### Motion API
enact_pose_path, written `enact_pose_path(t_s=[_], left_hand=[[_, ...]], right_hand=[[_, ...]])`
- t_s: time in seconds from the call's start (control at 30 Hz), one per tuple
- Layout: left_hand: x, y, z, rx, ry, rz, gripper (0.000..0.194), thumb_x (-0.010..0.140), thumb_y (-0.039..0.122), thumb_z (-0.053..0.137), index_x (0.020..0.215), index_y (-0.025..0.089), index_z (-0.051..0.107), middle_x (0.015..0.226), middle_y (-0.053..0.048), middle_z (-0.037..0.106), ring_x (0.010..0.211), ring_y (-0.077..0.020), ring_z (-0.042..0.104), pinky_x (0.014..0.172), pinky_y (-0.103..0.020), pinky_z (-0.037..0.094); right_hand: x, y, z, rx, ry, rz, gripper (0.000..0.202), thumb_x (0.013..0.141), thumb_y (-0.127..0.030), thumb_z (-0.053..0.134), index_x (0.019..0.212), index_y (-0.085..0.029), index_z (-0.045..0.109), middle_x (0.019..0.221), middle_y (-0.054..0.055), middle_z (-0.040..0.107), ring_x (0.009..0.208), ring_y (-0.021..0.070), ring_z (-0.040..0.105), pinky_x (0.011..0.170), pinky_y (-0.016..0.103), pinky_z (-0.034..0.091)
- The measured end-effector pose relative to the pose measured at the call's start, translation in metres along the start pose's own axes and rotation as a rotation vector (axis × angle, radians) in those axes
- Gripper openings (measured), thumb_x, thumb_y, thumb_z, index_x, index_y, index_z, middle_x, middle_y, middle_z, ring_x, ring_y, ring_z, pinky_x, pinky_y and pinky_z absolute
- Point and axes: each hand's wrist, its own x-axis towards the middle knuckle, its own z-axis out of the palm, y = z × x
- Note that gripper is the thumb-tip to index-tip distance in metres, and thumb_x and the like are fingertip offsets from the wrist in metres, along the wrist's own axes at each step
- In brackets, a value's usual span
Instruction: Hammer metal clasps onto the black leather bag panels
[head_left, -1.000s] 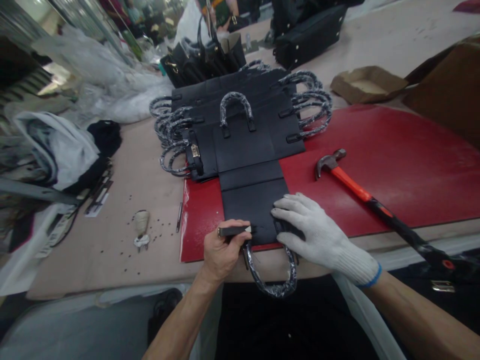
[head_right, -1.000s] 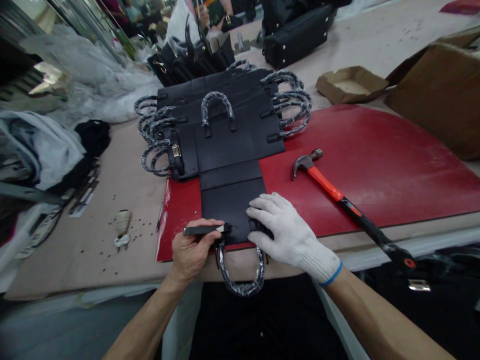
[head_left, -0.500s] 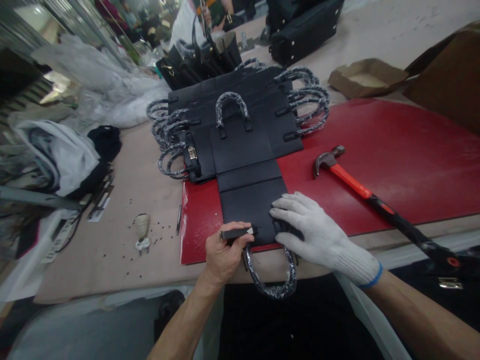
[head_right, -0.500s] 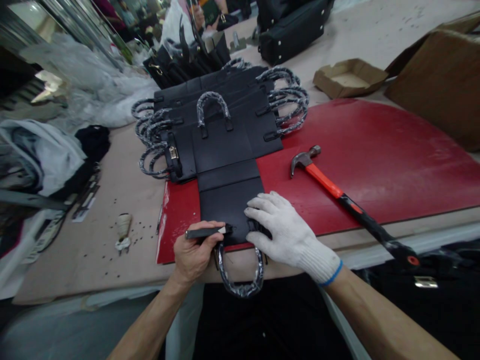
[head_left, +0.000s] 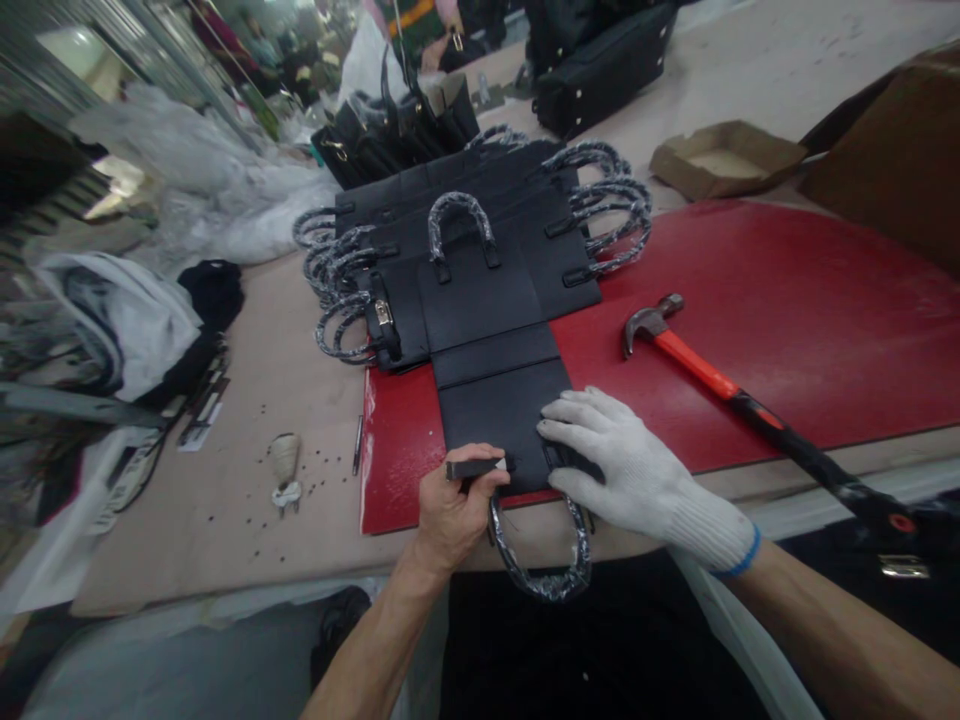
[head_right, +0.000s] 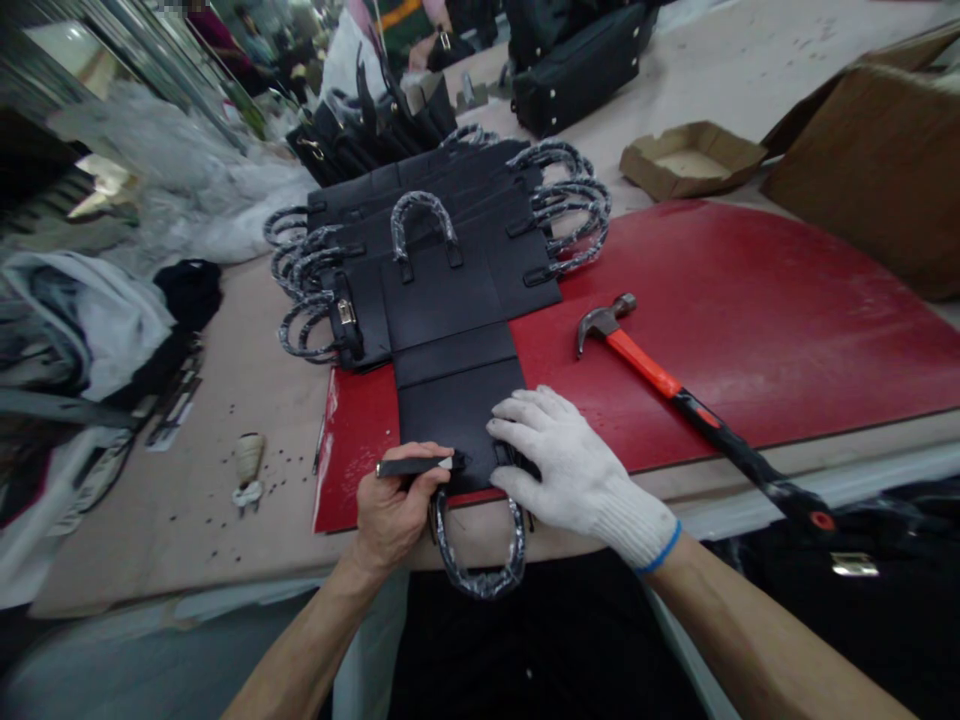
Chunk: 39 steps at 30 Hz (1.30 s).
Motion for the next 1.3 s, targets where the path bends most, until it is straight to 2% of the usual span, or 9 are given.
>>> enact_pose_path(t_s=[0.5, 0.6, 0.73, 0.87, 0.97, 1.03, 1.13, 1.23, 1.3], left_hand=[[0.008, 0.001, 0.012, 0.016, -0.093, 0.069, 0.005, 0.095, 0.025, 0.062, 0.099, 0.022, 0.065, 0.092, -0.005, 0.075, 0.084, -0.0186, 0.073, 0.078, -0.029, 0.059], [0.009, 0.003, 0.013, 0.018, -0.111, 0.029, 0.006, 0.094, 0.026, 0.061, 0.098, 0.022, 0.065, 0.090, -0.005, 0.074, 0.081, -0.0192, 0.073, 0.076, -0.029, 0.058], [0.012, 0.006, 0.013, -0.001, -0.134, -0.007, 0.005, 0.093, 0.027, 0.060, 0.093, 0.023, 0.064, 0.086, -0.005, 0.072, 0.079, -0.0197, 0.070, 0.075, -0.030, 0.057], [0.013, 0.009, 0.014, -0.019, -0.142, -0.010, 0.003, 0.093, 0.023, 0.060, 0.092, 0.023, 0.063, 0.083, -0.004, 0.070, 0.078, -0.0198, 0.069, 0.076, -0.030, 0.056], [0.013, 0.008, 0.015, -0.027, -0.128, -0.016, 0.003, 0.093, 0.021, 0.060, 0.092, 0.023, 0.062, 0.082, -0.003, 0.069, 0.077, -0.0192, 0.068, 0.074, -0.029, 0.054], [0.013, 0.007, 0.016, -0.037, -0.124, -0.019, 0.002, 0.092, 0.021, 0.061, 0.092, 0.023, 0.062, 0.082, -0.003, 0.068, 0.076, -0.0188, 0.066, 0.073, -0.028, 0.052], [0.013, 0.006, 0.017, -0.071, -0.132, -0.034, 0.003, 0.090, 0.020, 0.062, 0.091, 0.023, 0.062, 0.081, -0.002, 0.068, 0.074, -0.0183, 0.065, 0.072, -0.028, 0.051], [0.013, 0.004, 0.019, -0.105, -0.133, -0.048, 0.005, 0.089, 0.018, 0.063, 0.090, 0.023, 0.061, 0.082, -0.002, 0.068, 0.075, -0.0183, 0.066, 0.072, -0.028, 0.050], [0.013, 0.004, 0.019, -0.109, -0.128, -0.045, 0.006, 0.089, 0.017, 0.063, 0.090, 0.022, 0.061, 0.082, -0.002, 0.068, 0.075, -0.0183, 0.066, 0.073, -0.028, 0.050]], right_hand=[[-0.002, -0.001, -0.003, 0.039, 0.053, -0.015, 0.039, 0.087, -0.027, 0.070, 0.125, -0.020, 0.071, 0.132, 0.012, 0.069, 0.129, 0.0323, 0.060, 0.116, 0.060, 0.043], [-0.009, 0.005, -0.016, -0.043, 0.157, 0.059, 0.038, 0.091, -0.030, 0.065, 0.127, -0.020, 0.070, 0.133, 0.014, 0.068, 0.126, 0.0332, 0.061, 0.110, 0.058, 0.049], [-0.038, 0.027, -0.053, -0.418, 0.310, 0.301, 0.043, 0.095, -0.036, 0.056, 0.131, -0.016, 0.067, 0.132, 0.020, 0.066, 0.120, 0.0397, 0.061, 0.103, 0.061, 0.051], [-0.075, 0.047, -0.081, -0.804, 0.104, 0.637, 0.046, 0.098, -0.041, 0.046, 0.124, -0.010, 0.067, 0.114, 0.027, 0.066, 0.093, 0.0427, 0.065, 0.071, 0.057, 0.056], [-0.089, 0.052, -0.084, -0.908, -0.044, 0.658, 0.046, 0.099, -0.032, 0.038, 0.127, -0.006, 0.065, 0.095, 0.025, 0.065, 0.080, 0.0401, 0.065, 0.060, 0.049, 0.053], [-0.090, 0.055, -0.082, -0.861, -0.080, 0.653, 0.051, 0.096, -0.024, 0.037, 0.135, -0.001, 0.060, 0.092, 0.025, 0.064, 0.077, 0.0400, 0.067, 0.062, 0.050, 0.053], [-0.086, 0.062, -0.084, -0.625, -0.029, 0.798, 0.053, 0.091, -0.023, 0.040, 0.134, 0.002, 0.060, 0.094, 0.027, 0.066, 0.072, 0.0397, 0.069, 0.065, 0.052, 0.054], [-0.077, 0.056, -0.098, -0.417, 0.045, 0.881, 0.039, 0.089, -0.031, 0.044, 0.110, -0.010, 0.069, 0.082, 0.019, 0.069, 0.070, 0.0344, 0.070, 0.066, 0.047, 0.055], [-0.067, 0.032, -0.111, -0.199, 0.137, 0.825, 0.030, 0.092, -0.040, 0.044, 0.096, -0.019, 0.067, 0.067, 0.008, 0.064, 0.060, 0.0276, 0.065, 0.056, 0.039, 0.053]])
